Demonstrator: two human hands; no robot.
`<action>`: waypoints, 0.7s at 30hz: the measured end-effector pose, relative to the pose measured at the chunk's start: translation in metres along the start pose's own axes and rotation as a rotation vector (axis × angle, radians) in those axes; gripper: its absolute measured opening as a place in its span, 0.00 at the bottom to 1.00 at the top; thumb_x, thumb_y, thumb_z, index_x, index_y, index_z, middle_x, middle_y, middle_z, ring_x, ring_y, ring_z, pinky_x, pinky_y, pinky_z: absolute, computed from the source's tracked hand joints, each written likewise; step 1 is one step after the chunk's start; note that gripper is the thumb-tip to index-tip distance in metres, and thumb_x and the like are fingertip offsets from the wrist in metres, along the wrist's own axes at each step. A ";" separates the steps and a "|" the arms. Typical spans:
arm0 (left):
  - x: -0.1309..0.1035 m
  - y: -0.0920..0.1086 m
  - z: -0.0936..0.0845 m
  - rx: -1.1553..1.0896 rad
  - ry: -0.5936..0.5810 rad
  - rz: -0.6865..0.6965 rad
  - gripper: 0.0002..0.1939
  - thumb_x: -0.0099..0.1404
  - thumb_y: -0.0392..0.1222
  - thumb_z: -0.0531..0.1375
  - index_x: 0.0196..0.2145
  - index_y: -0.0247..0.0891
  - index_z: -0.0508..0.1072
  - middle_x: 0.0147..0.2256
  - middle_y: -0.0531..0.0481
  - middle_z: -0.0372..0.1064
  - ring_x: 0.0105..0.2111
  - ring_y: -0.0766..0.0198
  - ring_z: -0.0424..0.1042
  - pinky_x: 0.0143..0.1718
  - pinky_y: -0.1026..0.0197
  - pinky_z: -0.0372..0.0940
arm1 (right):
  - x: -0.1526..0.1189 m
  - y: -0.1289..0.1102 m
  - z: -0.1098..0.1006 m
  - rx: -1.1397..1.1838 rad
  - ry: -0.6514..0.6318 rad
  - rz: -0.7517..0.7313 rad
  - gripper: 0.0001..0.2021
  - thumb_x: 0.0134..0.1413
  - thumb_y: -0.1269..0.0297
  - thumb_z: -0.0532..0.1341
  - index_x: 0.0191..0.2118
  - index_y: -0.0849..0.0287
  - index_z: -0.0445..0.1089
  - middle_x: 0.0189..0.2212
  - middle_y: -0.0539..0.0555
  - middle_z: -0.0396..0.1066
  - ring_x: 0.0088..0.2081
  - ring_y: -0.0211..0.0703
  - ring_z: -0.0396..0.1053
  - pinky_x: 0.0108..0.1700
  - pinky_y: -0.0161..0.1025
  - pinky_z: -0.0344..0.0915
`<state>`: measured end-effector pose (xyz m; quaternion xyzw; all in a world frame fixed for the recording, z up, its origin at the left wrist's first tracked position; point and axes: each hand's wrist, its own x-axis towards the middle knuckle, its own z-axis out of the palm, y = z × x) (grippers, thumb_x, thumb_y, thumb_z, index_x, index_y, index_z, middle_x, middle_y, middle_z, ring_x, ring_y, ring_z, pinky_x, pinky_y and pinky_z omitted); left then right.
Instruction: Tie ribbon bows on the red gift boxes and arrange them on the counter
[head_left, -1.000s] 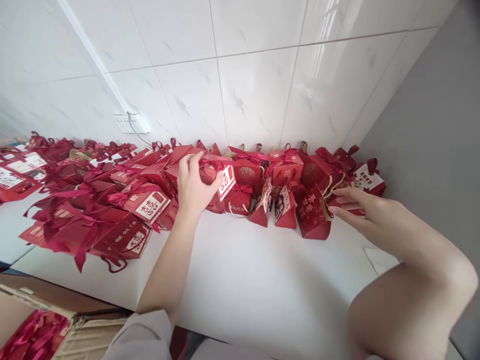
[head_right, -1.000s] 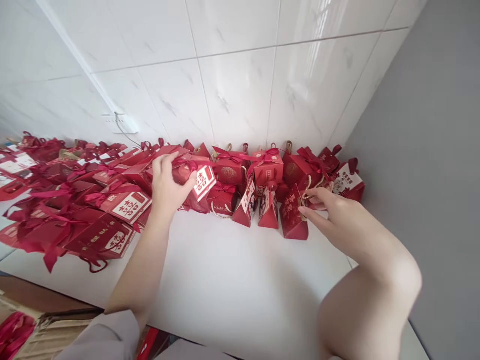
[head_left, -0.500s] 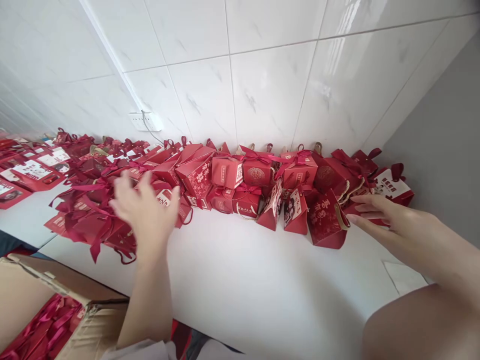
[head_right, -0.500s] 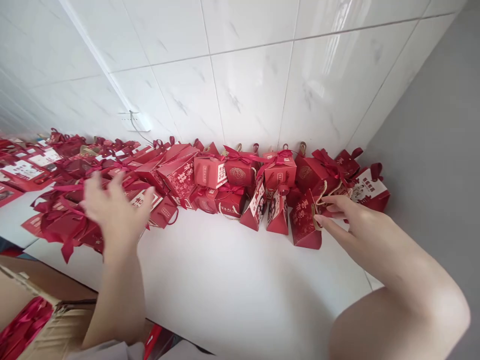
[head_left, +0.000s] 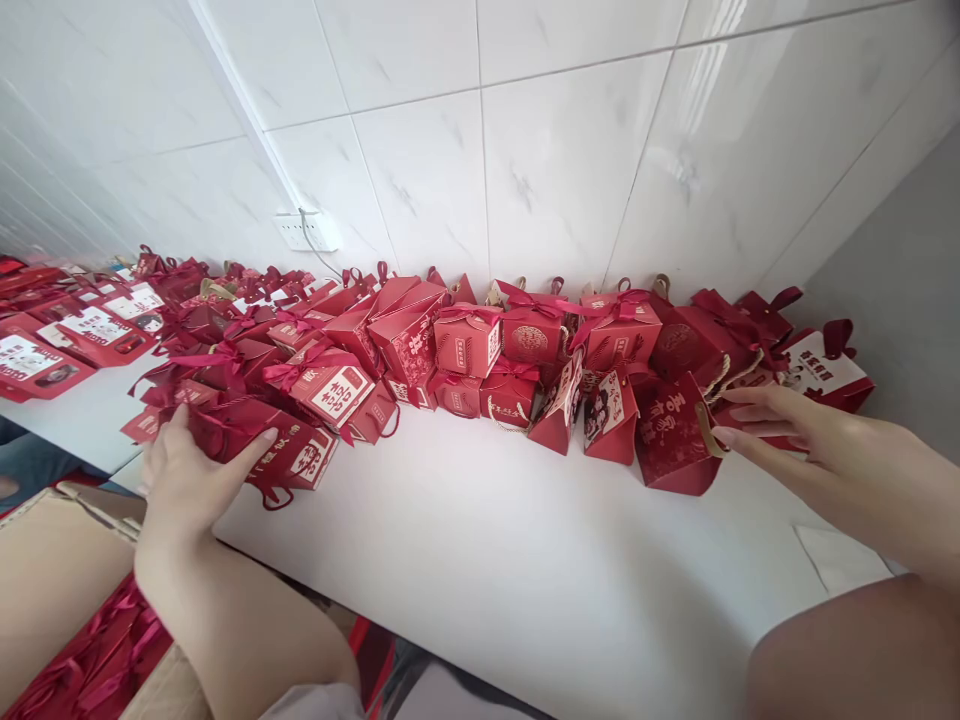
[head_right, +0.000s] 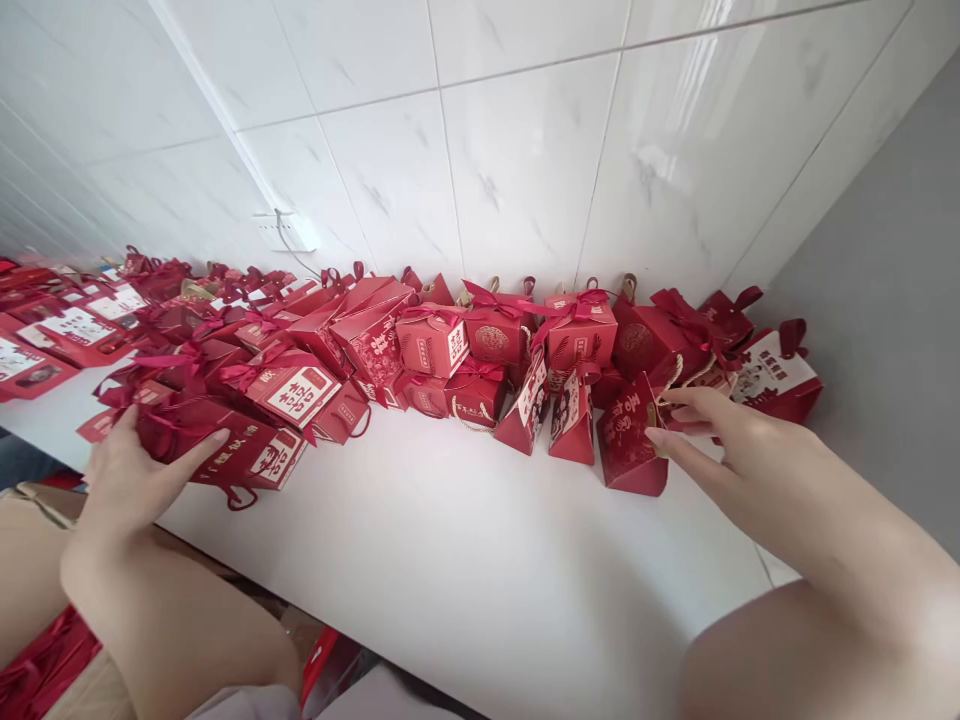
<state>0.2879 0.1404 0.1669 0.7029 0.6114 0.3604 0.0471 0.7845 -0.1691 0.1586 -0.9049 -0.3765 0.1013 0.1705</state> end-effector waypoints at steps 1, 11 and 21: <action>0.002 -0.002 -0.003 0.074 -0.004 -0.024 0.56 0.41 0.67 0.70 0.64 0.44 0.59 0.61 0.26 0.57 0.63 0.15 0.47 0.53 0.10 0.51 | 0.001 0.001 0.001 0.001 0.002 -0.002 0.24 0.52 0.36 0.52 0.51 0.38 0.64 0.49 0.45 0.76 0.49 0.54 0.74 0.45 0.52 0.70; -0.075 0.078 -0.011 0.119 0.060 0.214 0.54 0.48 0.68 0.65 0.68 0.61 0.48 0.54 0.41 0.58 0.61 0.29 0.56 0.59 0.23 0.58 | -0.002 -0.018 0.006 -0.033 0.012 -0.062 0.23 0.55 0.39 0.53 0.51 0.44 0.66 0.48 0.50 0.76 0.44 0.54 0.75 0.42 0.49 0.69; -0.131 0.108 0.096 -0.069 -0.404 0.169 0.41 0.63 0.64 0.58 0.67 0.43 0.54 0.48 0.40 0.68 0.46 0.46 0.72 0.43 0.45 0.68 | -0.027 -0.098 0.042 0.009 -0.332 -0.659 0.19 0.65 0.57 0.54 0.58 0.54 0.65 0.52 0.59 0.74 0.47 0.53 0.75 0.45 0.45 0.70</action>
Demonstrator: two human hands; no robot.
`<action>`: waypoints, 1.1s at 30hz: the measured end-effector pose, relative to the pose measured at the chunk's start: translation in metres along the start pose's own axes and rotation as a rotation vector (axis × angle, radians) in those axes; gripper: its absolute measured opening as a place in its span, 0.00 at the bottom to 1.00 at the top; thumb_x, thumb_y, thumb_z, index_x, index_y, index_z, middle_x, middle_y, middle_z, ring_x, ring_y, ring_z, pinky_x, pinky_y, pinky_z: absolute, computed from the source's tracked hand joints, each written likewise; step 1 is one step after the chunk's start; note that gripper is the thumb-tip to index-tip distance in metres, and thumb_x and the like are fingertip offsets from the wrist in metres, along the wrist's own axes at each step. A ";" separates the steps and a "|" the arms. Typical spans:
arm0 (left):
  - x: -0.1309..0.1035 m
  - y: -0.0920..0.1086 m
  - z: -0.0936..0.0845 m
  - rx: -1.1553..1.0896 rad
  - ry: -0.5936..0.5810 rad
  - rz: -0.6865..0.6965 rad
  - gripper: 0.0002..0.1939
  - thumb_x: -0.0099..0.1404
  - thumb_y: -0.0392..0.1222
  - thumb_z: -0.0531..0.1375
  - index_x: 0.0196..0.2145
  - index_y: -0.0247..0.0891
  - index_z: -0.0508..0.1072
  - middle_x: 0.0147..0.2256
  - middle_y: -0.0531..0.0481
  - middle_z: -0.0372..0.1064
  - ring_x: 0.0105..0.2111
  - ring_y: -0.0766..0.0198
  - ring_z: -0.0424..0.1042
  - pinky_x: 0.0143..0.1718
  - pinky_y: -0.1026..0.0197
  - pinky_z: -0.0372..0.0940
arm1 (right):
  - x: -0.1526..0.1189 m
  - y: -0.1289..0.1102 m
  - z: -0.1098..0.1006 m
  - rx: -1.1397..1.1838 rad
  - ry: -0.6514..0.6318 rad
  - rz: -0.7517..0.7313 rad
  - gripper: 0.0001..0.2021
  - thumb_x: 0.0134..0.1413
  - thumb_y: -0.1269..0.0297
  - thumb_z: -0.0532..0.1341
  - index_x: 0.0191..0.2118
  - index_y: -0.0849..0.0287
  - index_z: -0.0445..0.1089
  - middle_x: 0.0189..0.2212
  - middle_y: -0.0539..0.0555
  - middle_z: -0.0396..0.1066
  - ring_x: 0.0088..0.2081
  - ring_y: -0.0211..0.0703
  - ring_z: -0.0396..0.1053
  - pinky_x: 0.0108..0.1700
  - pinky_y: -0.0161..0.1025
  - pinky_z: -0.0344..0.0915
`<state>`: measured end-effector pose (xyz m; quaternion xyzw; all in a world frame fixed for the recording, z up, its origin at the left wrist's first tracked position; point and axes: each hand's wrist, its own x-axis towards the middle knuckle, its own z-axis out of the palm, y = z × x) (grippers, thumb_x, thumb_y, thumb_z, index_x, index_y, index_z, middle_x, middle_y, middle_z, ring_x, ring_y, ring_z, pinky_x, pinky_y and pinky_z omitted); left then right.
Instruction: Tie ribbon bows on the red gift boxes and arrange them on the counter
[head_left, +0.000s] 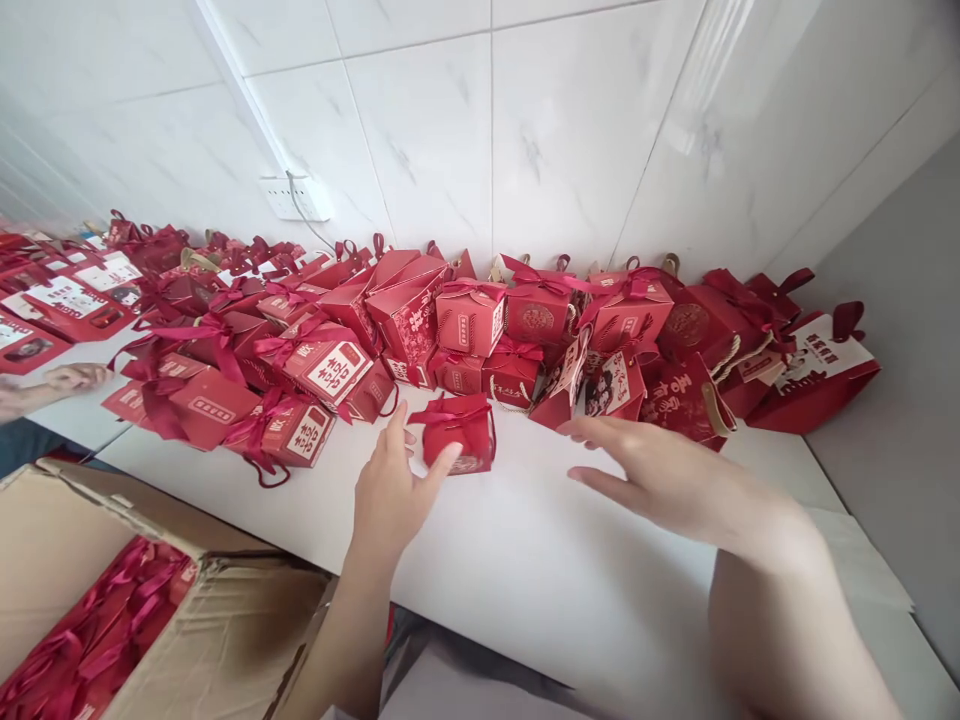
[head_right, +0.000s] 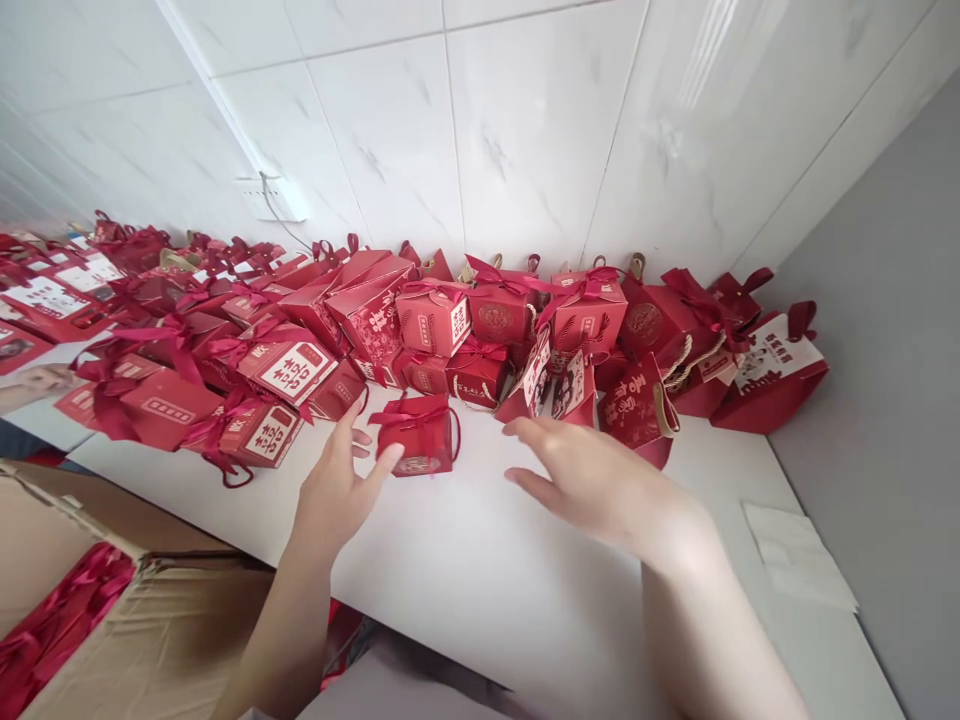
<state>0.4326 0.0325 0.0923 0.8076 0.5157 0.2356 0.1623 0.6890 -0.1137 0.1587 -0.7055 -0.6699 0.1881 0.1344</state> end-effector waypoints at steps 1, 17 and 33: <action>-0.001 -0.003 0.000 -0.036 0.005 -0.026 0.36 0.65 0.62 0.56 0.65 0.44 0.56 0.47 0.41 0.69 0.44 0.48 0.73 0.42 0.47 0.68 | 0.005 -0.004 0.004 0.018 -0.040 -0.043 0.19 0.65 0.58 0.55 0.58 0.54 0.65 0.52 0.59 0.74 0.48 0.53 0.75 0.46 0.45 0.70; 0.004 -0.011 -0.001 -0.439 -0.111 0.032 0.15 0.68 0.53 0.57 0.32 0.40 0.72 0.33 0.51 0.73 0.38 0.60 0.73 0.43 0.59 0.67 | 0.045 -0.011 0.038 0.082 0.101 -0.085 0.13 0.69 0.58 0.52 0.51 0.57 0.67 0.47 0.58 0.73 0.46 0.50 0.73 0.46 0.43 0.66; -0.009 -0.015 0.007 -0.197 -0.144 0.352 0.03 0.66 0.41 0.61 0.38 0.43 0.71 0.55 0.45 0.63 0.58 0.53 0.63 0.60 0.46 0.59 | 0.044 -0.034 0.043 0.019 -0.003 -0.111 0.09 0.63 0.68 0.53 0.29 0.56 0.60 0.26 0.48 0.68 0.24 0.36 0.60 0.27 0.36 0.47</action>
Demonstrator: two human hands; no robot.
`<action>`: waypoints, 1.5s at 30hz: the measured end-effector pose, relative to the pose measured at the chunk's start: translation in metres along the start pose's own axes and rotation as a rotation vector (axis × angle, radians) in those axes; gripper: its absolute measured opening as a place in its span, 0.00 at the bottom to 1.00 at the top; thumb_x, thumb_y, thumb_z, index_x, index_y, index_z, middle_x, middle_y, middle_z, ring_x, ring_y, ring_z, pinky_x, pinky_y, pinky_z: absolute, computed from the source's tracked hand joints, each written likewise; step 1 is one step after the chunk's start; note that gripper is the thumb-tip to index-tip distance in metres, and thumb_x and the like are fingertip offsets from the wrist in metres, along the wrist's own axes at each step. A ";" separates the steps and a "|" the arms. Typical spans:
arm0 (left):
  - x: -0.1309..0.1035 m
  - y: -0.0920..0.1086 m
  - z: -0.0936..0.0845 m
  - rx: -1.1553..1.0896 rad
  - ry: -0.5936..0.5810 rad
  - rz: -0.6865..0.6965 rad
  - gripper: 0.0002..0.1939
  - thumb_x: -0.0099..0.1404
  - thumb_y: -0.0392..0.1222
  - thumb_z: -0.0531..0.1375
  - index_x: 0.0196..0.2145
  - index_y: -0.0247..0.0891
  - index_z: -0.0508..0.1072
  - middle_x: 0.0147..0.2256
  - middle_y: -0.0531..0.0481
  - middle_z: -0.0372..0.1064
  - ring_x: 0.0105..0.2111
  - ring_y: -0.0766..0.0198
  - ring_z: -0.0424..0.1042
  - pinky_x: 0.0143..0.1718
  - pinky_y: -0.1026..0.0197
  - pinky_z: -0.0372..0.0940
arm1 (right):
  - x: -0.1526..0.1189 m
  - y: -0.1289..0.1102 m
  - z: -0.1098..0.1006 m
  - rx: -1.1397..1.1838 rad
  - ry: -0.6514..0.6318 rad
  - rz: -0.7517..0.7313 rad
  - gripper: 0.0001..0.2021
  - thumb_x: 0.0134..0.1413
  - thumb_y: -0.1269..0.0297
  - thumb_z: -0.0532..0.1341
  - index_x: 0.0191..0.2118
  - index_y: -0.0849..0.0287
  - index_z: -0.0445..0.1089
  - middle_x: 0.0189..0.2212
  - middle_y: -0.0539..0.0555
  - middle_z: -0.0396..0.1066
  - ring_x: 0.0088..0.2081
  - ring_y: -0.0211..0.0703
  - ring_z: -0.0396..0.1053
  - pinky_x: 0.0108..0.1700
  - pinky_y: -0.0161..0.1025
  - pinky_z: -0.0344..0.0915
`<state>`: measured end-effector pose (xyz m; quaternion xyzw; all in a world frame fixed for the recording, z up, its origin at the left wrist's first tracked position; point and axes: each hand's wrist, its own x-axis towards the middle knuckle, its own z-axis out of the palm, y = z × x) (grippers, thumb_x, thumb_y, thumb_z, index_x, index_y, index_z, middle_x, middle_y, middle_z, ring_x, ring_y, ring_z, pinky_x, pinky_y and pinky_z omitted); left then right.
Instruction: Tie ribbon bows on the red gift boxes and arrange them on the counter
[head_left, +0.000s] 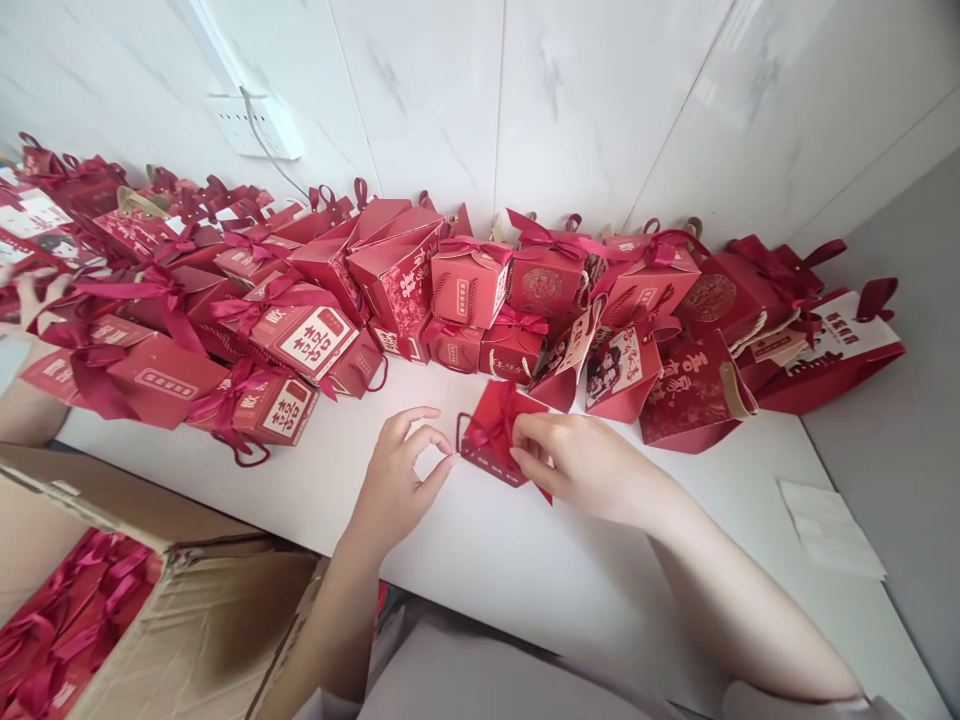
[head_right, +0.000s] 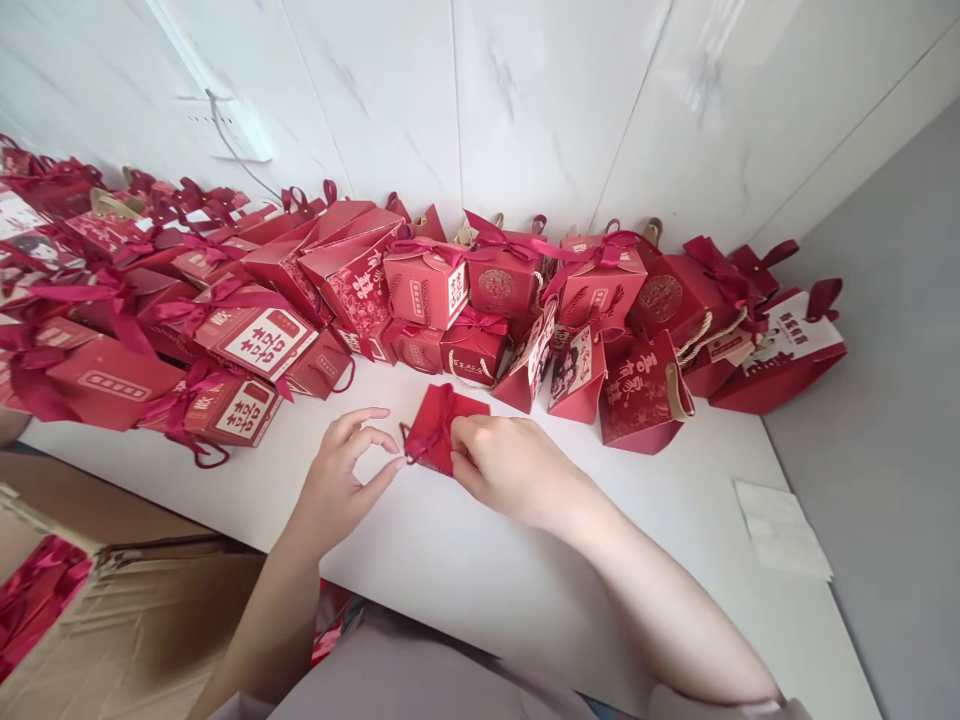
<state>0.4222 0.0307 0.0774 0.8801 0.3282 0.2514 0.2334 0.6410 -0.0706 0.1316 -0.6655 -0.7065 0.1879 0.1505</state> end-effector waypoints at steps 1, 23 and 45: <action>0.000 -0.003 -0.001 0.000 -0.021 -0.004 0.01 0.67 0.40 0.59 0.36 0.43 0.71 0.53 0.46 0.65 0.56 0.54 0.65 0.58 0.47 0.60 | -0.001 0.002 -0.001 0.010 -0.003 0.012 0.10 0.64 0.66 0.52 0.29 0.56 0.60 0.26 0.47 0.68 0.24 0.36 0.60 0.27 0.36 0.47; 0.045 -0.001 0.012 0.086 -0.154 0.327 0.08 0.71 0.37 0.53 0.35 0.41 0.71 0.37 0.49 0.74 0.42 0.58 0.71 0.47 0.53 0.62 | -0.009 0.036 -0.018 -0.224 -0.195 0.181 0.10 0.67 0.65 0.51 0.33 0.56 0.64 0.26 0.54 0.70 0.26 0.46 0.70 0.26 0.37 0.51; 0.054 0.004 0.007 -0.258 -0.349 0.060 0.11 0.67 0.44 0.59 0.28 0.39 0.65 0.54 0.46 0.65 0.57 0.55 0.65 0.51 0.55 0.66 | -0.021 0.028 -0.032 0.031 -0.174 0.031 0.07 0.64 0.69 0.51 0.32 0.56 0.59 0.25 0.48 0.68 0.24 0.37 0.61 0.27 0.36 0.50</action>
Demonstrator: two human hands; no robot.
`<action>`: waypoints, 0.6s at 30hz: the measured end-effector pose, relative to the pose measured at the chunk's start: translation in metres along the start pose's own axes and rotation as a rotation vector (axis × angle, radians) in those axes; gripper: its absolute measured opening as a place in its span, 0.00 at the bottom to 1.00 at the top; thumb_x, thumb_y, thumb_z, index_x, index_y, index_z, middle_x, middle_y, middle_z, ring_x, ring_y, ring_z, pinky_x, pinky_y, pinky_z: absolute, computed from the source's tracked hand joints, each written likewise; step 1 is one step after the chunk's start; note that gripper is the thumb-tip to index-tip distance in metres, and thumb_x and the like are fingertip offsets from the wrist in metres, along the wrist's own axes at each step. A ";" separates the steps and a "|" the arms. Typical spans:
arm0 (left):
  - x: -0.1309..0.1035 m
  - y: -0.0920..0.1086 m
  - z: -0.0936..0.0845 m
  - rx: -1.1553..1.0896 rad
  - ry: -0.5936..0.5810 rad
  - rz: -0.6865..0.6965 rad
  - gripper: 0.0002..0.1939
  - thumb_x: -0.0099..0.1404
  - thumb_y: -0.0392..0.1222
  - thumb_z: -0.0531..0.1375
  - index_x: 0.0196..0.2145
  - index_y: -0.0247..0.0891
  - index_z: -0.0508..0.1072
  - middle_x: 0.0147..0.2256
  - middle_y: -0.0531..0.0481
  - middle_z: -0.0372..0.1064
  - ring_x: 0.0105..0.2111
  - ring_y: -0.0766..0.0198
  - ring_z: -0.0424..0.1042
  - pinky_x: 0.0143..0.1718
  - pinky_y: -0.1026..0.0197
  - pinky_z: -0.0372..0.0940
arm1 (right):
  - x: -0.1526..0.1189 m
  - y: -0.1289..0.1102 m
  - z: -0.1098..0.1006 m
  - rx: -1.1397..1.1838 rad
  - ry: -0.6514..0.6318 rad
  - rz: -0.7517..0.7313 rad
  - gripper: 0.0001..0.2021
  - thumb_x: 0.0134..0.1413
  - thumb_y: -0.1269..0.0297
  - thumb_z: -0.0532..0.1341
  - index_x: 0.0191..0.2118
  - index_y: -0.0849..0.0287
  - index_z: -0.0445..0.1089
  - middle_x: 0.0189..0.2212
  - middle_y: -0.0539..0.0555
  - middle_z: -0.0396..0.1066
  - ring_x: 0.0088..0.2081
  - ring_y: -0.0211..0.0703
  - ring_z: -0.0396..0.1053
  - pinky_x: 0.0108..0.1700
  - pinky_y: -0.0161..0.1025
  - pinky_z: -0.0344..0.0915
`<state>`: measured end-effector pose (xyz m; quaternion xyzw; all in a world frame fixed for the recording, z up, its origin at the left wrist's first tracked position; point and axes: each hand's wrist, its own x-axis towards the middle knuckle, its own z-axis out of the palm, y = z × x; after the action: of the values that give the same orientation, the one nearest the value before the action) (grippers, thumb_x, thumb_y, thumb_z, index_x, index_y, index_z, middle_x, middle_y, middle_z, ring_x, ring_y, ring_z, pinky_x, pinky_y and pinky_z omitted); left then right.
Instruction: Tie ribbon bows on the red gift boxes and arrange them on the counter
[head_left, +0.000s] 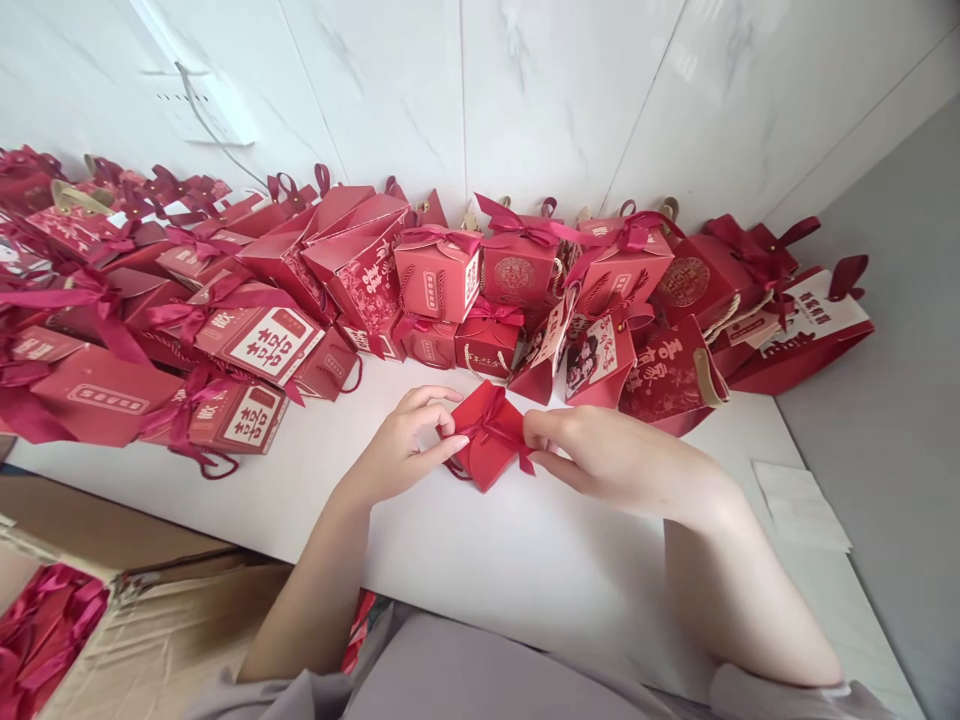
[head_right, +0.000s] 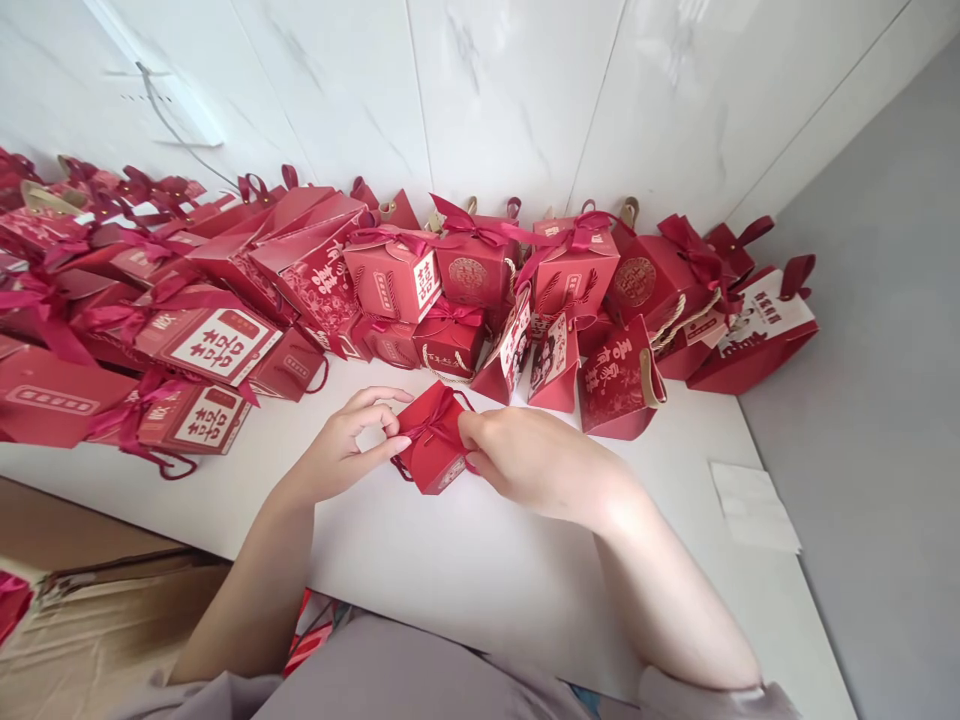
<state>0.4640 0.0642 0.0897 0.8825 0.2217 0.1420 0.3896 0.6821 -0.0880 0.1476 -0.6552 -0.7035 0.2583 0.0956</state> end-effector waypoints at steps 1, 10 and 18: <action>0.001 -0.002 0.000 -0.039 -0.007 0.002 0.12 0.68 0.44 0.59 0.28 0.39 0.64 0.54 0.47 0.65 0.57 0.55 0.65 0.54 0.54 0.64 | -0.001 0.001 0.000 0.002 0.011 0.005 0.07 0.64 0.70 0.51 0.32 0.56 0.60 0.25 0.48 0.68 0.24 0.36 0.61 0.27 0.36 0.50; 0.010 -0.022 0.014 -0.254 0.152 -0.007 0.19 0.68 0.44 0.58 0.23 0.38 0.56 0.50 0.46 0.67 0.51 0.59 0.69 0.54 0.56 0.61 | -0.006 -0.003 -0.003 0.013 0.075 -0.070 0.09 0.61 0.76 0.52 0.32 0.56 0.63 0.28 0.47 0.69 0.27 0.36 0.62 0.30 0.36 0.52; 0.013 -0.034 0.021 -0.280 0.275 -0.073 0.20 0.68 0.47 0.58 0.23 0.38 0.58 0.46 0.46 0.68 0.47 0.61 0.70 0.53 0.57 0.62 | -0.001 -0.012 0.009 -0.066 0.017 -0.172 0.11 0.53 0.82 0.53 0.29 0.57 0.62 0.28 0.48 0.67 0.29 0.38 0.61 0.30 0.36 0.52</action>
<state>0.4743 0.0779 0.0513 0.7833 0.2827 0.2767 0.4795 0.6672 -0.0914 0.1461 -0.5972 -0.7645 0.2203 0.1018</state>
